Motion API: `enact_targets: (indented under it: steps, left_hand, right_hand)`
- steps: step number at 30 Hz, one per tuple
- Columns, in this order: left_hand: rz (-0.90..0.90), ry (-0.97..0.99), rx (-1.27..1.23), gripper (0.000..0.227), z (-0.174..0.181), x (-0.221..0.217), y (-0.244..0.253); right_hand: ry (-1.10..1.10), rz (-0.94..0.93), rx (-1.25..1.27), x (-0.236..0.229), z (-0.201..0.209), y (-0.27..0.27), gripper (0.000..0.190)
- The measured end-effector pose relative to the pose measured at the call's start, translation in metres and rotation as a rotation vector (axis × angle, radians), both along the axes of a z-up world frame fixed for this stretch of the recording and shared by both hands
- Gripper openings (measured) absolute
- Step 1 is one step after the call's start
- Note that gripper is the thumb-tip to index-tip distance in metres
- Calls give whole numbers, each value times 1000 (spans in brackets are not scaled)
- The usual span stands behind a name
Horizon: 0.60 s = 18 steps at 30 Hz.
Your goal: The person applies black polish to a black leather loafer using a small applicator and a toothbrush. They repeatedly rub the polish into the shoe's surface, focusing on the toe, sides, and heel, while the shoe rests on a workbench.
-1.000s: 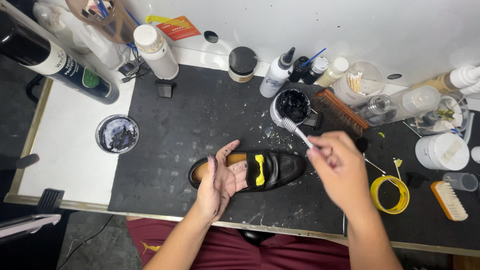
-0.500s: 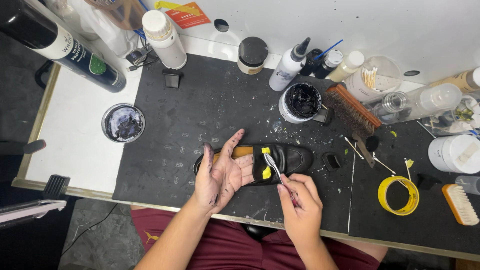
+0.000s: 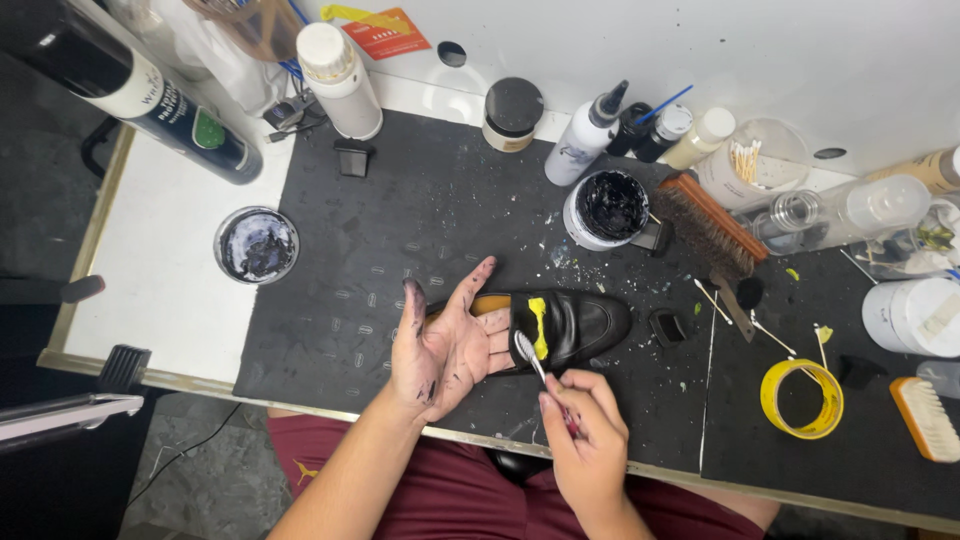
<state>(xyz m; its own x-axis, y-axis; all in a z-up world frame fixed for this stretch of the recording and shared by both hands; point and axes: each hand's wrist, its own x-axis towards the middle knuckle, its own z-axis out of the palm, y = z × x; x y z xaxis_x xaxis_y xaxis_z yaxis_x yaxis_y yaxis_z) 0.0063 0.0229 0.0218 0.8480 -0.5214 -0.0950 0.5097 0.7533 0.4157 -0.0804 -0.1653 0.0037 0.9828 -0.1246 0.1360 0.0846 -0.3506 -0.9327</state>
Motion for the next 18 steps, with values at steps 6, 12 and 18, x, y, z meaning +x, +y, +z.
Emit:
enact_targets:
  steps: [6,12,18]
  left_hand:
    - [-10,15,-10,110,-4,-3,0]
    - [-17,1,-48,109,-5,0,2]
    - [-19,2,14,104,-4,-3,1]
  right_hand:
    - [-37,-48,107,-8,-15,-2,14]
    - [-5,-29,37,-12,-12,0,12]
    - [19,-5,170,12,-4,2,11]
